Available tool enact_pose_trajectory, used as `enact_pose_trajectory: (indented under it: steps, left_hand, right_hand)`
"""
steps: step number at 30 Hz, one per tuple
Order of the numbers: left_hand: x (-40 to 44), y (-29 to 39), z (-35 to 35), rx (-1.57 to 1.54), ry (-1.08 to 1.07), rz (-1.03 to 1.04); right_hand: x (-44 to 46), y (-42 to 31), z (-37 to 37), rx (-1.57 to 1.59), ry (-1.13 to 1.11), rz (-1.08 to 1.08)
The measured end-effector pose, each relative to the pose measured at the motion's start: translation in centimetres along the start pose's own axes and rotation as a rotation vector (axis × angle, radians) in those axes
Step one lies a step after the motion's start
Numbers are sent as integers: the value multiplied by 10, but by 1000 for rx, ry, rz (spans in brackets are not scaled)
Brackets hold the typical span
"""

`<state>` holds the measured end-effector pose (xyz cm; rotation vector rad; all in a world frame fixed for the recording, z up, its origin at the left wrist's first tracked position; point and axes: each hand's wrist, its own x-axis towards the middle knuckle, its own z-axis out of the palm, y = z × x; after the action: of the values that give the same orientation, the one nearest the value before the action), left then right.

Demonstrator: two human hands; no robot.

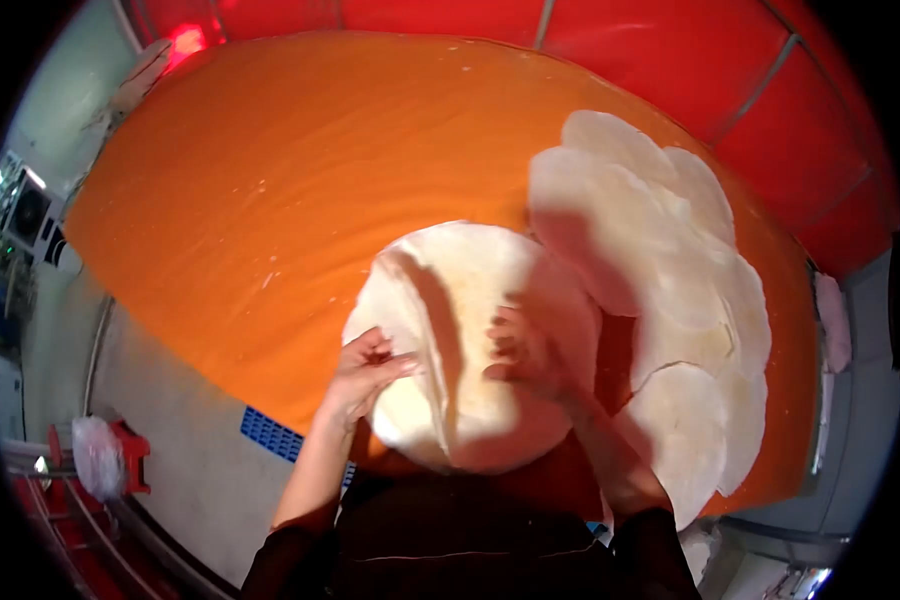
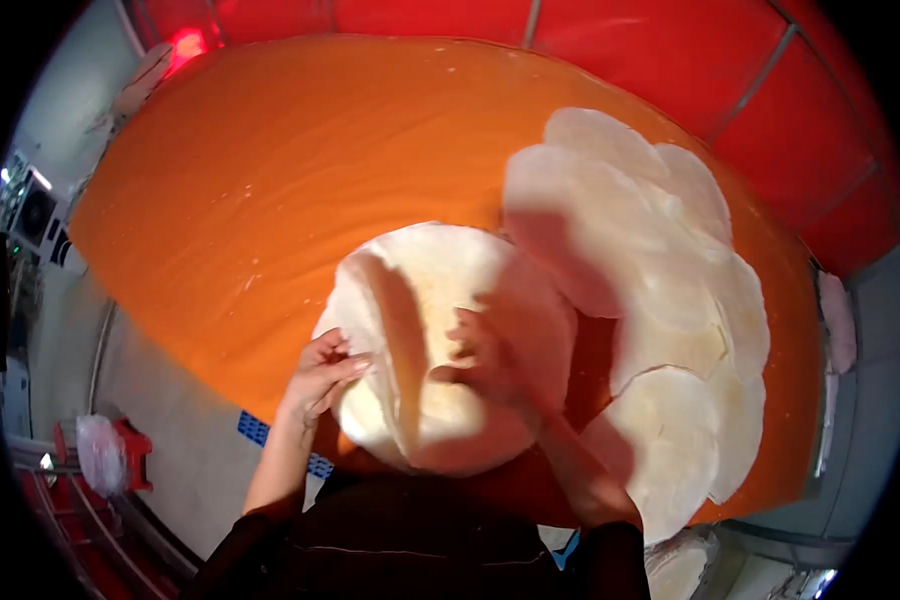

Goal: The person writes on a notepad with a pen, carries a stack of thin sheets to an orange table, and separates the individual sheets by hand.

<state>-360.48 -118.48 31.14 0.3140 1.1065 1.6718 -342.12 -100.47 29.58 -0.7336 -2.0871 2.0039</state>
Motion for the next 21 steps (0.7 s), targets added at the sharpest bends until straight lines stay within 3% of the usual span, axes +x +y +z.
enact_pose_trajectory:
  steps: [2,4,7,10,11,14,15,16,18,21]
  left_hand:
    - [2,0,3,-28,2,-14]
    - [3,-5,-5,-9,-16,32]
    - [1,-1,-3,57,-9,49]
    - [3,-5,-5,61,146,5]
    - [3,-4,-3,97,175,6]
    - [-1,-3,4,193,264,-11]
    - [-1,-3,4,222,289,-29]
    - [2,-3,3,253,310,-40]
    - [11,-17,-12,265,371,-11]
    - [13,-23,-32,205,393,26]
  right_hand:
    - [9,-28,50,-79,-3,-89]
    - [21,-35,70,-293,84,-326]
    - [53,29,73,48,16,-206]
    - [37,-11,80,356,34,23]
    - [39,3,83,335,82,-34]
    - [50,15,96,49,230,8]
    - [58,-1,107,-80,204,-77]
    - [48,-20,110,-533,348,-75]
    - [57,-22,104,-606,228,-4]
    - [36,-78,52,-126,19,82]
